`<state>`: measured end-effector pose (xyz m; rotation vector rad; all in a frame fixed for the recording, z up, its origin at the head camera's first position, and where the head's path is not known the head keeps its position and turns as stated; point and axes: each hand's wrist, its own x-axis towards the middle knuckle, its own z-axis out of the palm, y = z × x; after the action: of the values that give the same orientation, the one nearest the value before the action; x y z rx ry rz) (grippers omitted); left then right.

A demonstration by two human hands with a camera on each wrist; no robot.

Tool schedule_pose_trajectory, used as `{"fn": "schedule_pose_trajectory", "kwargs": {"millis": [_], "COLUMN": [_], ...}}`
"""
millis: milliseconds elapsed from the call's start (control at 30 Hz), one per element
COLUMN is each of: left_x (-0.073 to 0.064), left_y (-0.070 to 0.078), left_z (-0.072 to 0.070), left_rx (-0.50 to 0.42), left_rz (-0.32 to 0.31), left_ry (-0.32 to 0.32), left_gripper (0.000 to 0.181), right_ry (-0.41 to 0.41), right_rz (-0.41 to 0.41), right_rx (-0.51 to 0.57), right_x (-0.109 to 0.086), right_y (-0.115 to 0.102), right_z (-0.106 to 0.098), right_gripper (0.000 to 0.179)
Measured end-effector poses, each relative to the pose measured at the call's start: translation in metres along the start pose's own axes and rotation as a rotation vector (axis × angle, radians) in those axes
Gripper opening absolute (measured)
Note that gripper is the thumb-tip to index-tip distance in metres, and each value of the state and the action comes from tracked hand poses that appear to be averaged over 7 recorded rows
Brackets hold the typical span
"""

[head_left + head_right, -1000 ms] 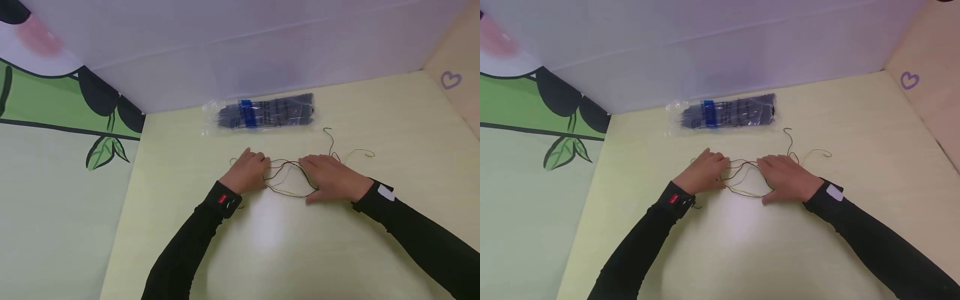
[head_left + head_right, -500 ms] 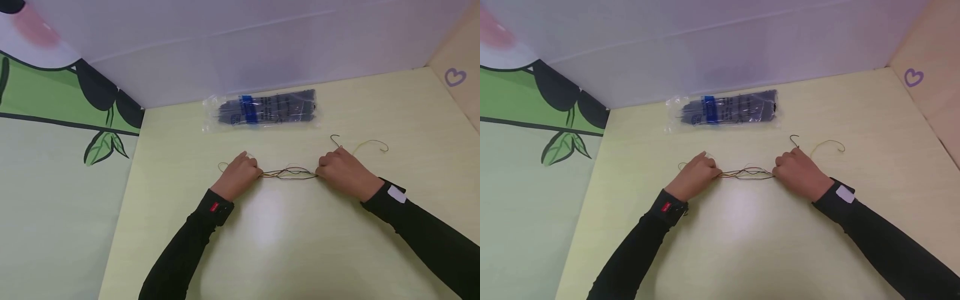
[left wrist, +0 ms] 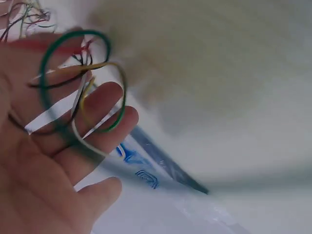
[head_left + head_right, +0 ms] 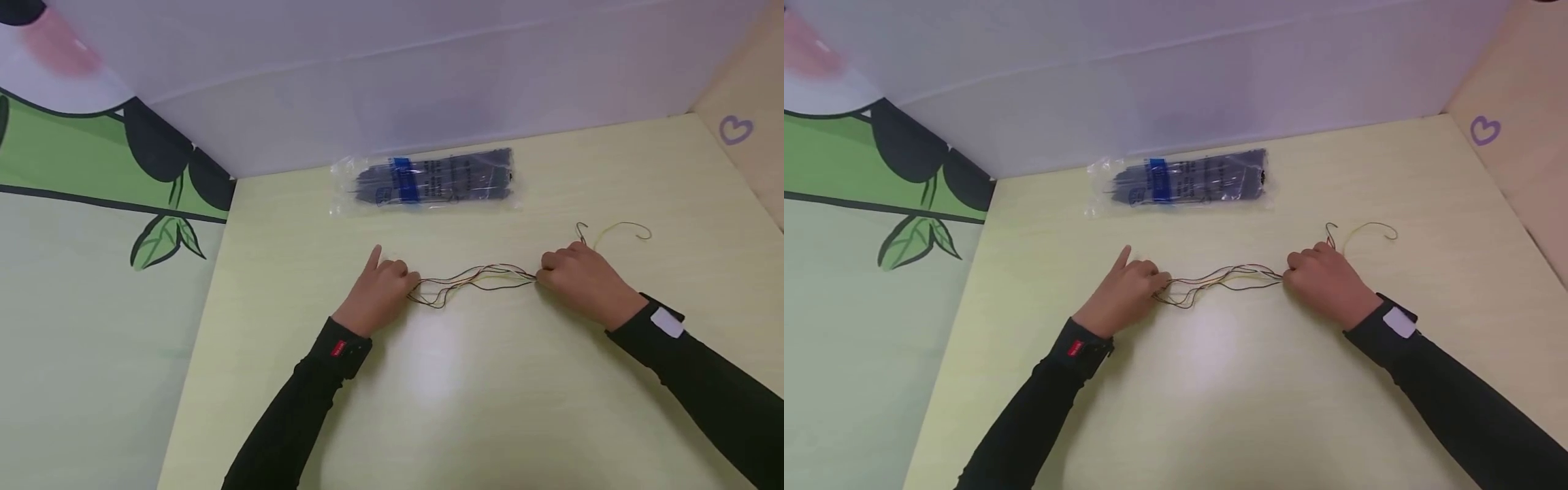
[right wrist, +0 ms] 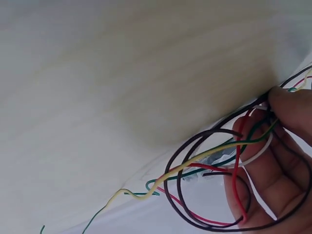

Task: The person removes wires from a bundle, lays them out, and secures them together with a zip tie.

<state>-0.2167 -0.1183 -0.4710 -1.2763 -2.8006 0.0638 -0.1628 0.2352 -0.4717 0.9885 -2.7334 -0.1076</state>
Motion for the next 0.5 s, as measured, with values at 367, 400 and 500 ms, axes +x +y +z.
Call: {"fn": "schedule_pose_trajectory", "kwargs": {"millis": [367,400,500], "left_x": [0.008,0.008,0.004], "left_y": [0.015,0.016,0.019], "left_z": [-0.018,-0.018,-0.020], "left_rx": [-0.069,-0.065,-0.047], "left_rz": [0.011,0.009,0.013], "left_ry": [0.006,0.014,0.037], "left_gripper": [0.056,0.056,0.052], "right_ry": [0.059,0.064,0.061], "right_rz": [-0.009,-0.011,0.003], "right_rx": [0.031,0.064,0.195], "right_x": [0.001,0.001,0.002], "right_y": [0.004,0.004,0.001], "right_z": [-0.001,-0.002,-0.009], "right_gripper": [0.021,0.021,0.046]}}
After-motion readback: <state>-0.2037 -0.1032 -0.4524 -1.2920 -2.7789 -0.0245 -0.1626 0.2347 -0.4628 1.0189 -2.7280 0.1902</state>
